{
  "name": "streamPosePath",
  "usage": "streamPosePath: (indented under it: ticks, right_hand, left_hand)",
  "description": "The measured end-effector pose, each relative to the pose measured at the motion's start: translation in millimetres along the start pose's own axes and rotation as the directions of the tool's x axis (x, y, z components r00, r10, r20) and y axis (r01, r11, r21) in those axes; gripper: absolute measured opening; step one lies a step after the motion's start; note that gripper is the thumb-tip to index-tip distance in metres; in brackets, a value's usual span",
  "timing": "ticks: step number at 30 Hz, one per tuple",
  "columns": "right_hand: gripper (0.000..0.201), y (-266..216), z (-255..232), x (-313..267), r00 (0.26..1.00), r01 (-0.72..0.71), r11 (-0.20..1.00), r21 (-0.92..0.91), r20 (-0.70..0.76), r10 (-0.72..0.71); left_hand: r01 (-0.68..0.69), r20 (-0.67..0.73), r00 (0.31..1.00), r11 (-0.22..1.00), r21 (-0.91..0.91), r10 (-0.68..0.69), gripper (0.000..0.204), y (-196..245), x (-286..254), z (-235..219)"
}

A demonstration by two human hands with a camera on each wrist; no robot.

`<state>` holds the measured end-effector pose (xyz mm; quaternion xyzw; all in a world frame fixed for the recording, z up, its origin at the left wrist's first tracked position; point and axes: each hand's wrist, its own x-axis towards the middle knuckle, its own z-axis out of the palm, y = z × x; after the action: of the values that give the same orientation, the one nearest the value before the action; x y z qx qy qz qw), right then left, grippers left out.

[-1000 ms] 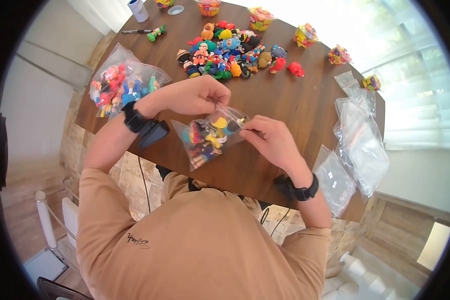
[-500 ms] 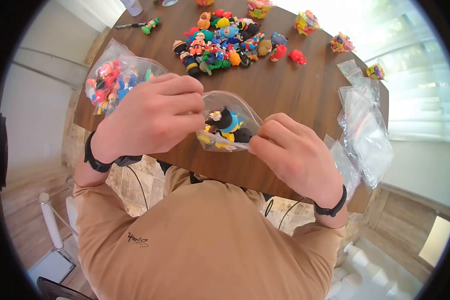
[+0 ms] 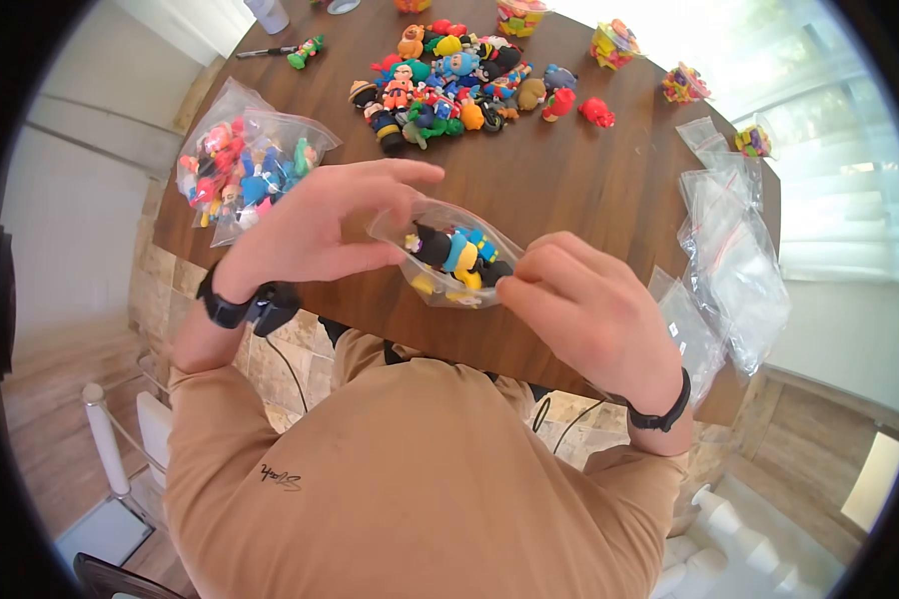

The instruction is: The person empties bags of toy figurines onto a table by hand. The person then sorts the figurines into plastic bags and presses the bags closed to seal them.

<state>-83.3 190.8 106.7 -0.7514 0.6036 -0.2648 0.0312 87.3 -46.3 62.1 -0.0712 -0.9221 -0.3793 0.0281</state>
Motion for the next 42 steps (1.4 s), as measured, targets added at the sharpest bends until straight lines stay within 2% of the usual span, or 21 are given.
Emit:
streamPosePath:
  ticks: [1,2,3,4,6,7,8,9,10,11,12,14,18,20,21,23,24,26,27,32,42]
  right_hand:
    - [0.025,1.6,-0.6,0.9,1.0,-0.009,1.0,-0.005,-0.005,0.009]
    - [0.025,3.3,-0.8,2.1,1.0,-0.02,1.0,-0.01,-0.015,0.02]
    - [0.025,4.7,0.4,2.3,0.999,-0.025,1.0,-0.013,-0.025,0.025]
    - [0.024,6.0,2.6,1.4,0.999,-0.022,1.0,0.003,-0.035,0.022]
    - [0.023,9.3,5.8,-0.2,0.999,-0.019,1.0,0.018,-0.042,0.02]
    - [0.024,10.9,6.3,-1.8,0.993,-0.093,0.995,0.032,-0.07,0.095]
    - [0.024,12.8,7.3,-3.2,0.981,-0.165,0.985,0.046,-0.094,0.169]
    - [0.024,14.9,13.4,-1.0,0.982,-0.165,0.985,0.042,-0.091,0.168]
    - [0.028,17.6,24.1,3.8,0.894,-0.284,0.895,0.343,-0.244,0.377]
    - [0.031,22.3,33.9,6.5,0.743,-0.305,0.716,0.628,-0.314,0.591]
    - [0.031,29.6,42.8,5.5,0.747,-0.296,0.722,0.625,-0.32,0.583]
    - [0.039,43.0,62.5,-0.4,0.713,-0.268,0.337,0.903,-0.05,0.7]
    - [0.033,58.6,73.7,-15.8,0.758,-0.289,0.341,0.894,-0.004,0.652]
    - [0.027,65.3,68.7,-11.3,0.696,-0.41,0.383,0.828,0.013,0.718]
    - [0.027,70.4,68.9,-12.1,0.695,-0.407,0.385,0.828,0.006,0.719]
    - [0.019,84.6,71.5,-16.9,0.7,-0.49,0.464,0.738,0.015,0.714]
    - [0.019,90.5,71.9,-18.3,0.699,-0.49,0.465,0.737,0.013,0.715]
    - [0.015,101.2,71.8,-21.2,0.657,-0.5,0.389,0.774,0.046,0.753]
    - [0.015,105.4,71.8,-22.6,0.653,-0.5,0.387,0.775,0.043,0.756]
    - [0.015,118.8,67.7,-27.8,0.711,-0.392,0.289,0.874,0.089,0.697]
    - [0.014,104.2,49.0,-35.9,0.759,-0.315,0.268,0.91,0.072,0.647]
  left_hand:
    - [-0.024,-0.14,0.989,0.908,-0.418,-0.038,0.052,-2.8,1.1,13.8]
    - [-0.103,-0.244,0.961,0.653,-0.751,-0.129,0.075,-9.1,3.1,26.4]
    - [-0.159,-0.28,0.958,0.686,-0.71,-0.068,0.111,-21.0,5.1,39.7]
    - [-0.159,-0.274,0.96,0.687,-0.709,-0.062,0.111,-26.5,7.6,52.7]
    - [-0.13,-0.221,0.963,0.451,-0.883,-0.154,0.105,-23.3,13.3,77.1]
    - [-0.115,-0.24,0.949,0.484,-0.867,-0.203,0.076,-16.8,17.6,85.2]
    - [-0.118,-0.24,0.95,0.48,-0.869,-0.201,0.076,-19.4,20.6,86.5]
    - [-0.071,-0.228,0.955,0.603,-0.794,-0.188,0.056,-24.3,24.8,85.6]
    - [-0.025,-0.216,0.96,0.716,-0.697,-0.177,0.038,-26.6,27.7,84.1]
    - [-0.078,-0.308,0.929,0.702,-0.708,-0.208,0.024,-22.4,33.7,85.0]
    - [-0.083,-0.315,0.927,0.708,-0.701,-0.203,0.024,-23.6,37.1,82.6]
    - [-0.104,-0.29,0.941,0.669,-0.736,-0.172,0.038,-28.3,43.9,77.9]
    - [0.006,-0.209,0.933,0.591,-0.807,-0.294,0.04,-20.5,50.9,75.0]
    - [-0.033,-0.055,0.931,0.065,-0.997,-0.36,0.04,-25.2,56.7,74.0]
    - [-0.031,-0.053,0.933,0.068,-0.997,-0.355,0.04,-31.9,60.2,75.7]
    - [-0.051,-0.169,0.947,0.391,-0.919,-0.274,0.037,-49.4,68.9,79.7]
    - [-0.051,-0.169,0.948,0.391,-0.919,-0.271,0.037,-56.4,71.7,78.4]
    - [-0.036,-0.279,0.923,0.66,-0.75,-0.266,0.034,-67.1,74.1,71.0]
    - [-0.023,-0.277,0.927,0.699,-0.715,-0.252,0.03,-67.4,74.7,63.1]
    - [0.003,-0.255,0.927,0.686,-0.727,-0.275,0.029,-77.8,78.5,62.5]
    - [-0.05,-0.231,0.951,0.637,-0.769,-0.204,0.022,-63.0,61.7,48.1]
